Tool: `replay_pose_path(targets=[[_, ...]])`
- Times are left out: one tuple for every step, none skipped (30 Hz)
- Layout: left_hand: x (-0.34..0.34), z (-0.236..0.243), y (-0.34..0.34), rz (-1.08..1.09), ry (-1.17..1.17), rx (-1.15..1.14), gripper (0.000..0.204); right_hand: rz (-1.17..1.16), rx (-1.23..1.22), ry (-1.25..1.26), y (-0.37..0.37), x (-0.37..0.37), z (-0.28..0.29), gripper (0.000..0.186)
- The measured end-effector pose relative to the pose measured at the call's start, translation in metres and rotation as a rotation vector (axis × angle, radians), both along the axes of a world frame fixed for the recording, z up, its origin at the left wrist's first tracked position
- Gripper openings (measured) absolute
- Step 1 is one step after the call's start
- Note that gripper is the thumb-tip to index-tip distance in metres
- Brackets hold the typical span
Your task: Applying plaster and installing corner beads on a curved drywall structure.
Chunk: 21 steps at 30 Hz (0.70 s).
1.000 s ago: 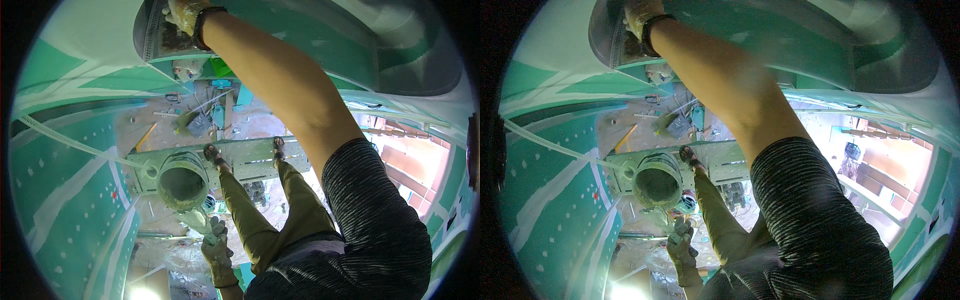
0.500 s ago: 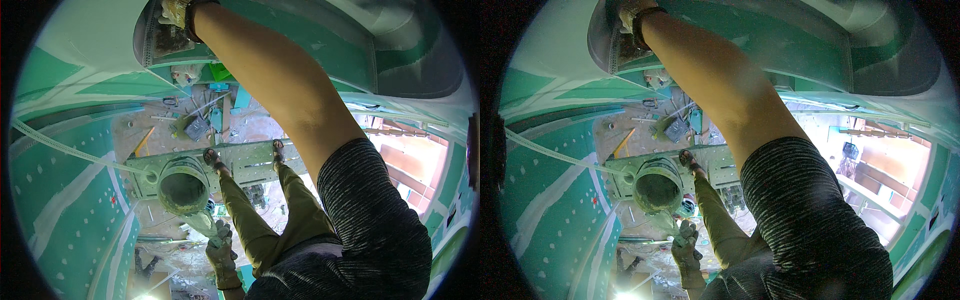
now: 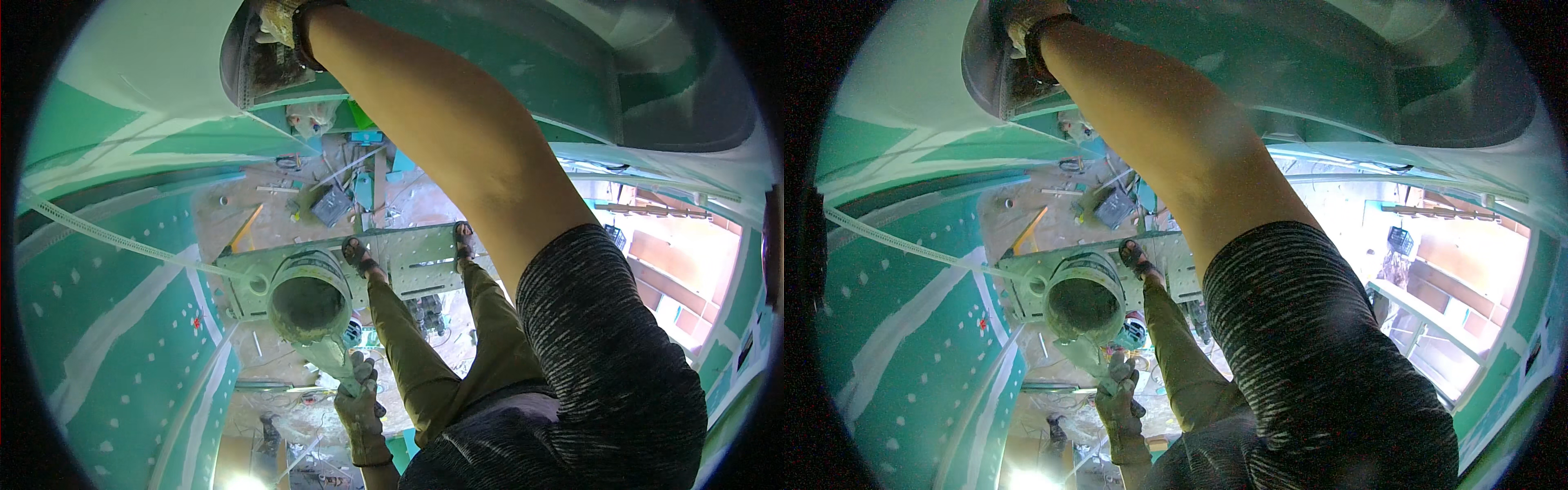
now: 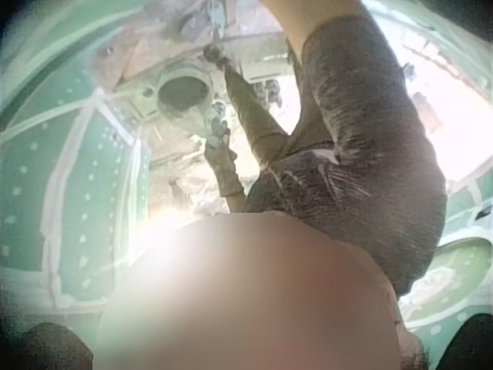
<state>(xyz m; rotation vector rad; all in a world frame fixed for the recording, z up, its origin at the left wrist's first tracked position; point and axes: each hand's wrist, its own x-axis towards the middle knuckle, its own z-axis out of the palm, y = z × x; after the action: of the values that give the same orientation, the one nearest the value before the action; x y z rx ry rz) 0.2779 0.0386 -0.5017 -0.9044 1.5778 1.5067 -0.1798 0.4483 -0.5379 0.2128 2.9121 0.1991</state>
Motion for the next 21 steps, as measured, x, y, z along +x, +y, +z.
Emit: replay_pose_path(targets=[[0.000,0.000,0.001,-0.015,-0.023,-0.047,0.046,0.002,-0.006,-0.001,-0.002,0.002,0.001,0.061],[-0.002,-0.001,0.003,-0.015,-0.015,-0.040,0.047,0.000,-0.008,-0.001,-0.004,0.004,0.001,0.062],[-0.002,-0.001,0.006,-0.005,0.017,-0.003,0.048,0.007,-0.011,-0.005,-0.005,0.007,0.002,0.062],[-0.004,-0.001,0.008,-0.014,-0.008,-0.032,0.049,0.035,-0.012,-0.027,-0.008,0.009,0.001,0.058],[-0.005,-0.001,0.011,-0.012,-0.009,-0.032,0.049,0.063,-0.013,-0.049,-0.011,0.012,0.000,0.054],[-0.007,0.001,0.014,0.000,0.012,0.014,0.049,0.091,-0.016,-0.069,-0.014,0.015,-0.001,0.051],[-0.008,0.003,0.016,-0.027,-0.021,-0.045,0.050,-0.044,-0.412,-0.024,-0.016,0.018,-0.002,0.046],[-0.010,0.005,0.018,-0.045,-0.034,-0.055,0.049,-0.183,-0.805,0.022,-0.017,0.023,-0.005,0.042],[-0.012,0.007,0.019,-0.041,-0.021,-0.031,0.049,-0.323,-1.199,0.068,-0.019,0.029,-0.009,0.039],[-0.013,0.008,0.021,-0.061,-0.061,-0.083,0.048,-0.464,-1.593,0.115,-0.022,0.035,-0.011,0.036],[-0.014,0.009,0.021,-0.063,-0.077,-0.104,0.047,-0.302,-1.265,0.193,-0.027,0.043,-0.015,0.033],[-0.015,0.009,0.022,-0.062,-0.091,-0.121,0.046,-0.143,-0.931,0.263,-0.033,0.051,-0.017,0.030],[-0.015,0.008,0.023,-0.073,-0.102,-0.134,0.045,0.012,-0.592,0.325,-0.039,0.061,-0.018,0.028],[-0.015,0.007,0.023,-0.087,-0.115,-0.146,0.044,-0.014,-0.535,0.324,-0.044,0.067,-0.016,0.027],[-0.015,0.006,0.023,-0.086,-0.104,-0.129,0.043,-0.039,-0.478,0.322,-0.048,0.074,-0.013,0.028],[-0.014,0.005,0.022,-0.070,-0.107,-0.118,0.042,-0.236,-0.707,0.257,-0.056,0.082,-0.009,0.029],[-0.013,0.004,0.021,-0.043,-0.088,-0.080,0.041,-0.217,-0.639,0.212,-0.063,0.093,-0.007,0.029],[-0.012,0.003,0.021,0.001,-0.071,-0.033,0.040,-0.109,-0.455,0.194,-0.072,0.105,-0.007,0.029],[-0.012,0.002,0.020,-0.034,-0.063,-0.054,0.040,-0.118,-0.414,0.196,-0.080,0.114,-0.006,0.025],[-0.011,0.001,0.020,-0.050,-0.059,-0.068,0.039,-0.084,-0.352,0.276,-0.089,0.124,-0.007,0.021],[-0.010,0.001,0.019,-0.061,-0.059,-0.060,0.039,-0.084,-0.411,0.334,-0.093,0.131,-0.009,0.022]])
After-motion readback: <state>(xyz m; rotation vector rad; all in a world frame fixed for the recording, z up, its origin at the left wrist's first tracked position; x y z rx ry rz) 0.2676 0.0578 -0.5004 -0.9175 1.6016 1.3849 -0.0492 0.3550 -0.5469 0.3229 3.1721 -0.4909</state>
